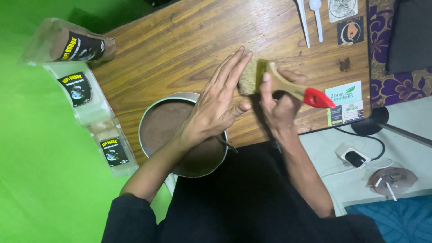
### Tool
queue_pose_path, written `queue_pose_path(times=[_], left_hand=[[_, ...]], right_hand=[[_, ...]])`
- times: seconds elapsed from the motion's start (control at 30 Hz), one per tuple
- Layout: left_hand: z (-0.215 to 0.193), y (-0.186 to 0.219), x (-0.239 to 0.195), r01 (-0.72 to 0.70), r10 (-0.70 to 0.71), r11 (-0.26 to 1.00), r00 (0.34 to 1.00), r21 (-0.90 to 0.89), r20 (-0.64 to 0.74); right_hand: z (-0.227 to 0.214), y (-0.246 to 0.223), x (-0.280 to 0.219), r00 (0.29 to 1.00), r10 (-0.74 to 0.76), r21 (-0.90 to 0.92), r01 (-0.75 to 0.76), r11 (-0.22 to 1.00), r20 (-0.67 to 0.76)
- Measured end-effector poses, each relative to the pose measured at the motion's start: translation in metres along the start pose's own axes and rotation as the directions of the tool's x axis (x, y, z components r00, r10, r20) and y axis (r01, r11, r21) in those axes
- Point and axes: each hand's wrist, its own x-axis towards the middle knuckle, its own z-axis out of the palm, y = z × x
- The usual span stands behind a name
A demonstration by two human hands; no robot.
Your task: Using a paintbrush to stir and level coffee powder in a bowl and a spoon to fill small plastic bags.
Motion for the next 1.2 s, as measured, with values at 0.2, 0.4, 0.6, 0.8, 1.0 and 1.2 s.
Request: queue_pose_path(times=[0.2, 0.4, 0.6, 0.8, 1.0, 1.2], left_hand=[[0.004, 0.007, 0.017, -0.005, 0.004, 1.0, 1.0, -0.006, -0.028], [0.006, 0.02, 0.026, -0.008, 0.008, 0.999, 1.0, -0.037, -0.005], [0.015, 0.006, 0.03, -0.045, 0.044, 0.995, 0.999, -0.085, -0.01], [0.017, 0.015, 0.038, -0.009, 0.011, 0.995, 1.0, -0.098, 0.022], [0.035, 0.015, 0.044, -0.076, 0.079, 0.989, 0.997, -0.123, 0.019], [0.033, 0.016, 0.047, -0.073, 0.076, 0.989, 0.997, -0.126, 0.017]], right_hand=[[-0.053, 0.021, 0.013, 0.999, 0.018, -0.205, -0.008, 0.979, 0.046], [-0.057, 0.023, 0.019, 0.996, 0.053, -0.097, -0.059, 0.994, -0.069], [-0.028, 0.035, 0.011, 0.999, -0.043, -0.066, 0.043, 0.997, 0.005], [-0.096, 0.058, 0.023, 0.994, -0.054, -0.2, 0.035, 0.979, -0.092], [-0.038, 0.033, 0.01, 0.999, -0.036, 0.067, 0.034, 0.997, 0.039], [-0.087, 0.086, 0.005, 1.0, -0.021, -0.043, 0.021, 0.999, -0.009]])
